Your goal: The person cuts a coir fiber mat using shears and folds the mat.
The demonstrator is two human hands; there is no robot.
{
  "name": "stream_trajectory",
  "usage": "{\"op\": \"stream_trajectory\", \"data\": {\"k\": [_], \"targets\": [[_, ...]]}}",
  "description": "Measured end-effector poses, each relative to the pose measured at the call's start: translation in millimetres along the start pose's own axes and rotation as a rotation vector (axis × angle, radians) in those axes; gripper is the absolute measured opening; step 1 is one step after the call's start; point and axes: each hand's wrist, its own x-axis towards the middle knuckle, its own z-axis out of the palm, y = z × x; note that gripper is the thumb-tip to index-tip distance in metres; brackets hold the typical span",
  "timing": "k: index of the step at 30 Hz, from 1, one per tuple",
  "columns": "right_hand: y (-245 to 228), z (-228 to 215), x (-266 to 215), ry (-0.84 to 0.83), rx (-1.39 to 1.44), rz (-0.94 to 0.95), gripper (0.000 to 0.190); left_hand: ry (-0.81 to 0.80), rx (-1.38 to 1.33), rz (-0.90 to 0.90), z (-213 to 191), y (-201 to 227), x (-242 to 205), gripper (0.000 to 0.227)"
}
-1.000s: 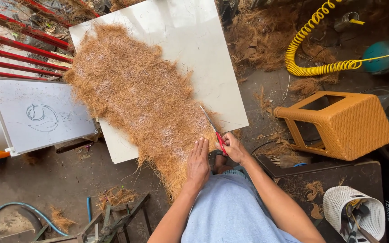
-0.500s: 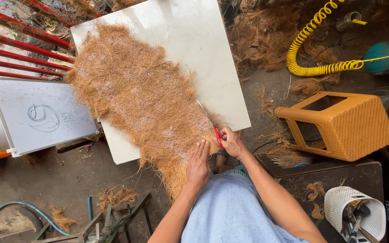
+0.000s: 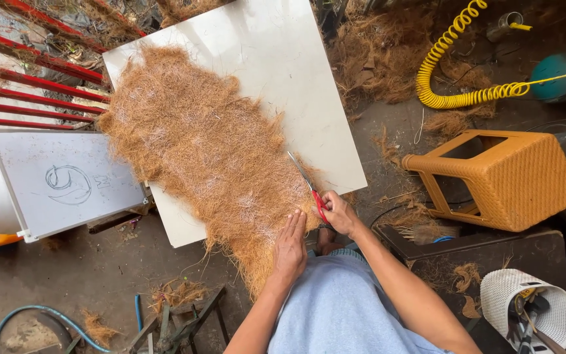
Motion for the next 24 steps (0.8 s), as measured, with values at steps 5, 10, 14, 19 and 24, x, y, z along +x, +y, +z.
{"op": "stream_trajectory", "data": {"k": [5, 10, 14, 19, 24], "targets": [[-27.0, 7.6, 11.5, 0.000, -0.063, -0.009, 0.031, -0.050, -0.060, -0.007, -20.0, 4.8, 0.9, 0.052], [-32.8, 18.1, 35.5, 0.008, -0.097, -0.027, 0.030, -0.143, -0.126, -0.022, -42.9, 8.6, 6.3, 0.055], [-39.5, 19.1, 42.5, 0.009, -0.104, -0.035, 0.029, -0.162, -0.168, -0.014, -49.5, 8.1, 9.1, 0.057], [-44.5, 16.8, 41.3, 0.016, -0.100, -0.040, 0.028, -0.188, -0.180, -0.017, -56.1, 8.2, 11.2, 0.058], [-49.3, 17.9, 39.9, 0.014, -0.099, -0.059, 0.030, -0.206, -0.248, -0.007, -62.7, 9.8, 14.7, 0.056]]}}
